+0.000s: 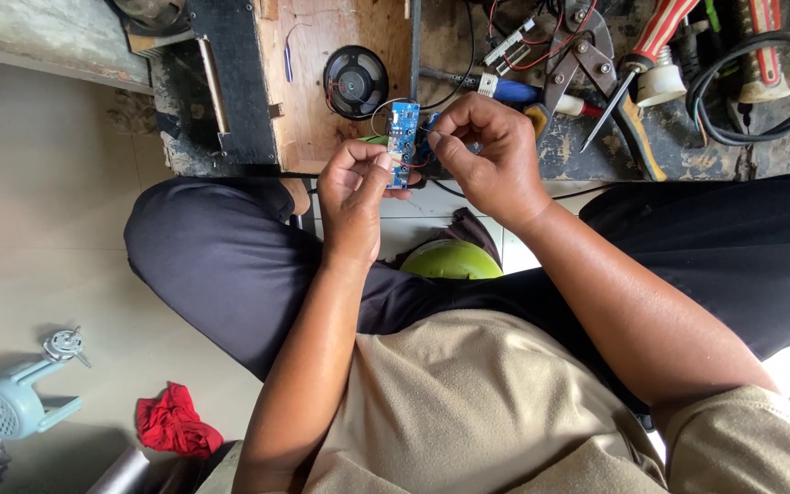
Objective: Assembling internal electronic components by inspecting and positioning a circuit board and wires inside a device housing.
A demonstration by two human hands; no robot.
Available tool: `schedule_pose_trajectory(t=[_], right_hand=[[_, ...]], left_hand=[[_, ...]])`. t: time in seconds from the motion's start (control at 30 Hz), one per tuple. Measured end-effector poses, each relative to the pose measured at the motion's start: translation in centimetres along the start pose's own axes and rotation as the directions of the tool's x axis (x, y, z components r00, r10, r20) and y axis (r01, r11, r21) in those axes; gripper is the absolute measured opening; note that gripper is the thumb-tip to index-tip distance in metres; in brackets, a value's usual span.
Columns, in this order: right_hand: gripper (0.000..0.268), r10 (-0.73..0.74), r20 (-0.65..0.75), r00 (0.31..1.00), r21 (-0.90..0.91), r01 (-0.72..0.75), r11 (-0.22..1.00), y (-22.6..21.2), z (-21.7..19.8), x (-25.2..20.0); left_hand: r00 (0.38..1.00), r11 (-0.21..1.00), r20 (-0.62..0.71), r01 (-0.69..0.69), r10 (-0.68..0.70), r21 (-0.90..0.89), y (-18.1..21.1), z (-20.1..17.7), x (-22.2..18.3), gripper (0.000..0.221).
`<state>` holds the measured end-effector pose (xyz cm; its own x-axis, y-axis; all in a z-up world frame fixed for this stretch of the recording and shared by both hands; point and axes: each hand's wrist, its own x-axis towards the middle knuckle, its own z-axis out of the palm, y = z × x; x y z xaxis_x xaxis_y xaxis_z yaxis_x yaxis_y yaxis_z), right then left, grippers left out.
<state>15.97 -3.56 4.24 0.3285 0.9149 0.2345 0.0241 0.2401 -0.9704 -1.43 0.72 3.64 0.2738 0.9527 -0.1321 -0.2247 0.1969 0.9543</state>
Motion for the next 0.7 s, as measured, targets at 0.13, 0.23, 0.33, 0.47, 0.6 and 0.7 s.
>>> schedule_pose_trajectory(t=[0.13,0.23,0.33,0.47,0.6,0.7], right_hand=[[0.006,0.005,0.006,1.0,-0.003,-0.005,1.0,-0.2,0.0,0.0],[0.003,0.008,0.007,1.0,0.005,-0.008,1.0,0.0,0.0,0.0],[0.002,0.014,0.001,1.0,0.02,-0.014,1.0,0.0,0.0,-0.1],[0.004,0.004,-0.011,1.0,0.015,-0.004,1.0,-0.5,0.2,0.0],[0.007,0.028,0.064,0.998,-0.067,-0.024,0.997,-1.7,-0.2,-0.1],[0.01,0.015,0.044,0.999,-0.123,-0.009,0.992,-1.6,-0.2,-0.1]], left_hand=[[1.0,1.0,0.0,-0.001,0.001,-0.004,0.0,0.0,0.0,0.017],[1.0,1.0,0.002,0.003,-0.003,-0.014,0.1,0.1,0.0,0.017],[1.0,1.0,-0.008,-0.004,0.004,-0.025,0.2,0.2,-0.1,0.017],[1.0,1.0,-0.006,-0.003,0.003,-0.015,0.4,0.2,-0.1,0.018],[0.995,0.996,0.067,0.077,-0.074,-0.041,1.5,-0.2,-0.4,0.012],[0.995,0.996,0.072,0.078,-0.074,-0.048,1.3,-0.3,-0.4,0.011]])
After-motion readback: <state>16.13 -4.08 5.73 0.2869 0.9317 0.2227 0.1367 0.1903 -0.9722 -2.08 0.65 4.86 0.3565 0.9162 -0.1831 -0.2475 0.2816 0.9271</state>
